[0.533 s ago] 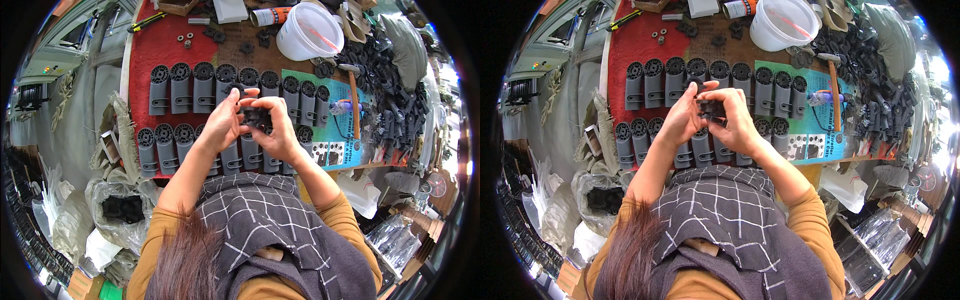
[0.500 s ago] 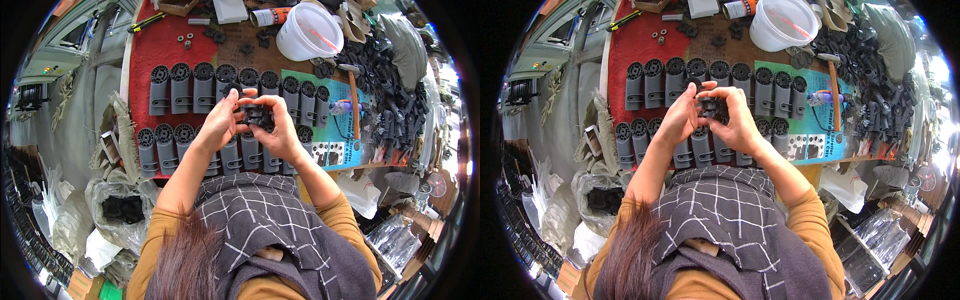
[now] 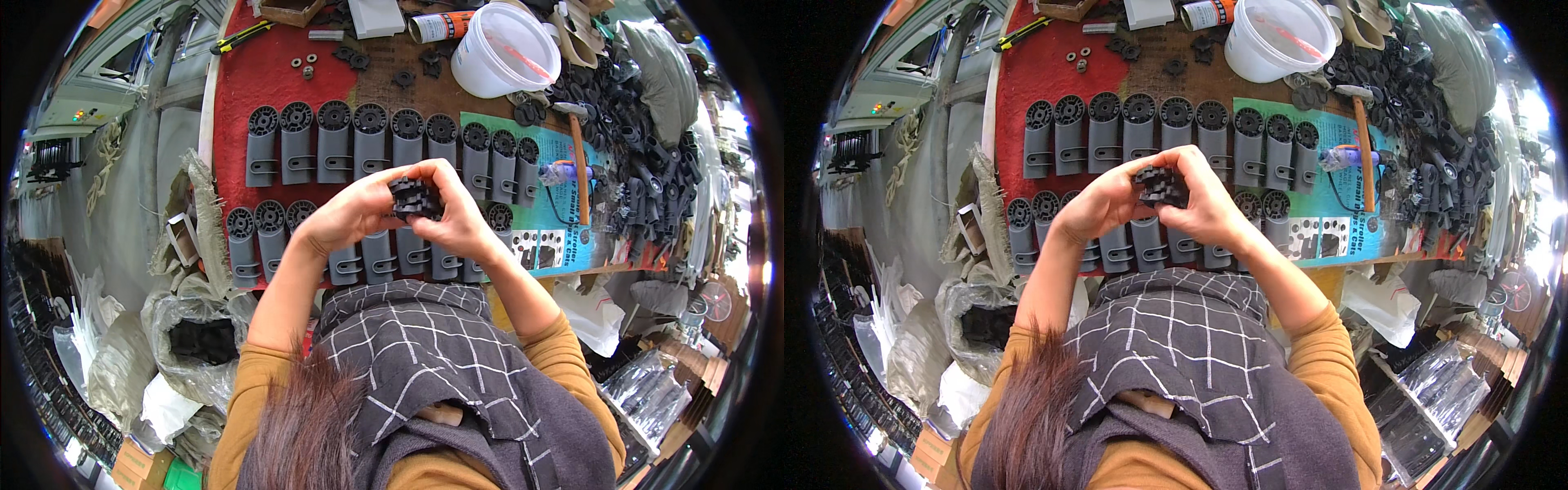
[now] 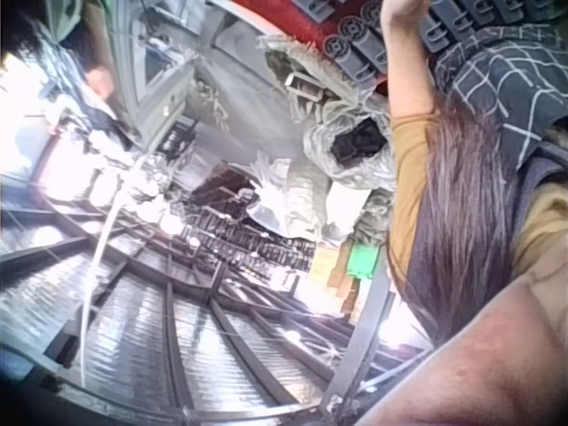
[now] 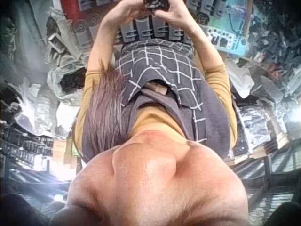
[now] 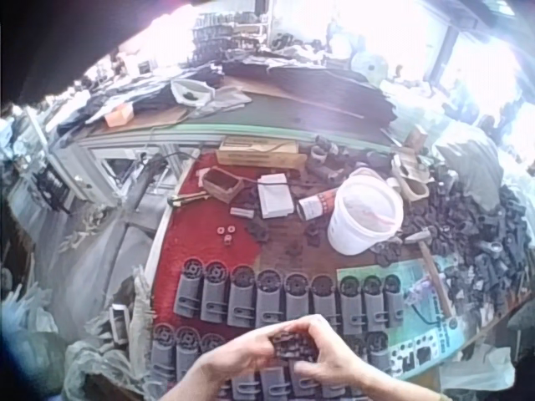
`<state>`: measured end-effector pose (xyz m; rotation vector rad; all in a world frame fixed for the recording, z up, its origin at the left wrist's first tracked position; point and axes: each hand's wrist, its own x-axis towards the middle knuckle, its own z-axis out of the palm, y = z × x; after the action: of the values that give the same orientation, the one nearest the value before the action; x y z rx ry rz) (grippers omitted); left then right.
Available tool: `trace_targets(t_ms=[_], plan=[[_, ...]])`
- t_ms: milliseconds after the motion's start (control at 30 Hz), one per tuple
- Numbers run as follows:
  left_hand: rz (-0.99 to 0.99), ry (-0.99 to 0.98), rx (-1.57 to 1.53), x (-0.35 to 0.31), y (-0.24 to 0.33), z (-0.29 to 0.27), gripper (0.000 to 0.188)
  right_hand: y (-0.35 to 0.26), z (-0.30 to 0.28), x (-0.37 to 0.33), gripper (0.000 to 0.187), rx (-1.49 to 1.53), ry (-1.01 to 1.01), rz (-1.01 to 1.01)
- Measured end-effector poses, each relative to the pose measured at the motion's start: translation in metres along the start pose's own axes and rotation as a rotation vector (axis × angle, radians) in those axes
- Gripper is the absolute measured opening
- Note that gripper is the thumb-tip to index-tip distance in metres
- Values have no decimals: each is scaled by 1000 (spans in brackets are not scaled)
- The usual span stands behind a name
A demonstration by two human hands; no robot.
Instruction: The person uses a hammer to tap small metal rings into gray cylindrical plastic housings arranged on a red workbench. They then insert black rubber wheel inserts into the housings, clean the inserts with a toothbrush, and place them into the housings. The person also handles small metal washers and places them into the housings.
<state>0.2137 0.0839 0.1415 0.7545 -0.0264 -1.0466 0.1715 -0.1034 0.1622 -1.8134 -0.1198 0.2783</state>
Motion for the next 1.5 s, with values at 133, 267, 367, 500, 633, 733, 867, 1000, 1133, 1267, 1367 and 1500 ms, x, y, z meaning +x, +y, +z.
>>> trace_targets(t_ms=[133,267,367,500,633,733,867,1000,1133,1267,1367,1500], plan=[[1,470,-125,12,-16,24,50,-8,9,-2,71,-507,70,-310],[155,535,-146,16,-21,34,43,-14,15,-6,86,-602,236,-362],[204,500,-144,17,-21,36,42,-14,17,-6,84,-561,157,-363],[195,461,-109,20,-21,38,45,-10,18,-3,86,-489,206,-347],[41,498,-270,22,-24,43,46,-10,18,1,87,-384,179,-420],[41,521,-306,22,-21,42,47,-13,13,-1,87,-537,184,-439],[-4,529,-326,20,-14,36,50,-15,12,-9,97,-677,238,-343],[4,419,-404,22,-14,37,49,-13,21,-12,99,-844,272,-243],[32,574,-368,22,-15,40,49,-13,27,-13,83,-1104,335,-209],[35,553,-305,18,-13,40,51,-17,25,-11,74,-1245,230,-302],[-18,529,-154,14,-10,36,56,-20,17,-8,66,-1131,204,-372],[199,469,7,12,-10,34,54,-23,18,-10,79,-1139,302,-353]])
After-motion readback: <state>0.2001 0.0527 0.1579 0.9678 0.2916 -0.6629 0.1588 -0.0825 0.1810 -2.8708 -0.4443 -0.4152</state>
